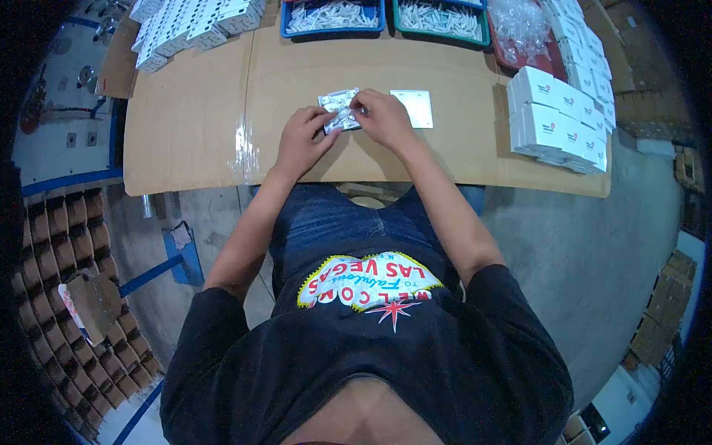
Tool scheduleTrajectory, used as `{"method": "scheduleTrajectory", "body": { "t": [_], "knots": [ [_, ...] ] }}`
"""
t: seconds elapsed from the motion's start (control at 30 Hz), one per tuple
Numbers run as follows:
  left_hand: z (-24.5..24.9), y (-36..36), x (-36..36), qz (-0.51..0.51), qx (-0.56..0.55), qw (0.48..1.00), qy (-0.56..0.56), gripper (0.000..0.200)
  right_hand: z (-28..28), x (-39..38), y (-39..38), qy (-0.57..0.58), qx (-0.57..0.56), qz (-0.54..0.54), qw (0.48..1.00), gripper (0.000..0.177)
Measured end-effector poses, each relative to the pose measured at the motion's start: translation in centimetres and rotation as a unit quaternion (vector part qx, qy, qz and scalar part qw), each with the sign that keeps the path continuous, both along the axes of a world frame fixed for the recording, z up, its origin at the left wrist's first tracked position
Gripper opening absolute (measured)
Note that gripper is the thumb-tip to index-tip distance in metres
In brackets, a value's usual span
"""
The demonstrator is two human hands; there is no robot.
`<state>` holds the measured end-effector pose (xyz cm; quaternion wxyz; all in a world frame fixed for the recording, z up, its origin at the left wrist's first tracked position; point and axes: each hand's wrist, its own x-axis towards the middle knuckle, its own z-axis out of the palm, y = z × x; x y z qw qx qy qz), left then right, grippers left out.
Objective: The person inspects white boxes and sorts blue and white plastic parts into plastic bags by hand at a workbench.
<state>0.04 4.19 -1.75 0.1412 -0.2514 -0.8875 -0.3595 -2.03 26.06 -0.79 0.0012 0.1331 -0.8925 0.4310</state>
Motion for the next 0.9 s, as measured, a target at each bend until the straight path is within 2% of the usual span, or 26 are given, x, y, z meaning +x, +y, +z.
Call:
{"method": "scheduleTrajectory", "body": {
  "t": [0.07, 0.17, 0.3, 0.37, 0.5, 0.57, 0.6, 0.7, 0.77, 0.9],
  "knots": [
    [0.2, -0.2, 0.6, -0.011, -0.036, 0.999, 0.009, 0.032, 0.2, -0.1, 0.3, 0.017, 0.044, 0.037, 0.998, 0.011],
    [-0.1, -0.2, 0.8, -0.007, -0.061, 0.998, 0.034, 0.036, 0.5, -0.5, 0.9, 0.005, 0.046, 0.083, 0.995, 0.011],
    [0.2, -0.1, 0.8, -0.013, -0.068, 0.997, 0.034, 0.037, 0.2, -1.1, 1.7, 0.015, 0.055, 0.138, 0.989, 0.011],
    [0.5, 0.0, 0.9, -0.015, -0.061, 0.997, 0.051, 0.032, 1.1, -1.3, 1.7, 0.0, 0.119, 0.171, 0.978, 0.013],
    [0.1, -0.3, 0.6, -0.027, -0.087, 0.994, 0.066, 0.033, 1.7, -2.0, 1.3, 0.018, 0.141, 0.182, 0.973, 0.013],
    [0.2, -0.4, 0.5, -0.035, -0.095, 0.992, 0.074, 0.036, 3.1, -2.2, 0.8, -0.056, 0.165, 0.169, 0.97, 0.011],
    [0.2, -0.4, 0.6, -0.033, -0.095, 0.992, 0.073, 0.036, 3.1, -2.3, 0.7, -0.057, 0.164, 0.171, 0.97, 0.011],
    [0.1, -0.3, 0.7, -0.041, -0.08, 0.996, 0.005, 0.038, 3.2, -2.5, 0.7, -0.043, 0.171, 0.189, 0.966, 0.014],
    [0.0, -0.4, 0.7, -0.052, -0.081, 0.995, 0.019, 0.033, 3.6, -2.8, 0.6, -0.054, 0.242, 0.208, 0.946, 0.012],
    [-0.1, -0.3, 0.8, -0.043, -0.076, 0.996, 0.026, 0.029, 2.3, -3.0, 0.6, -0.031, 0.252, 0.203, 0.946, 0.011]
  ]
}}
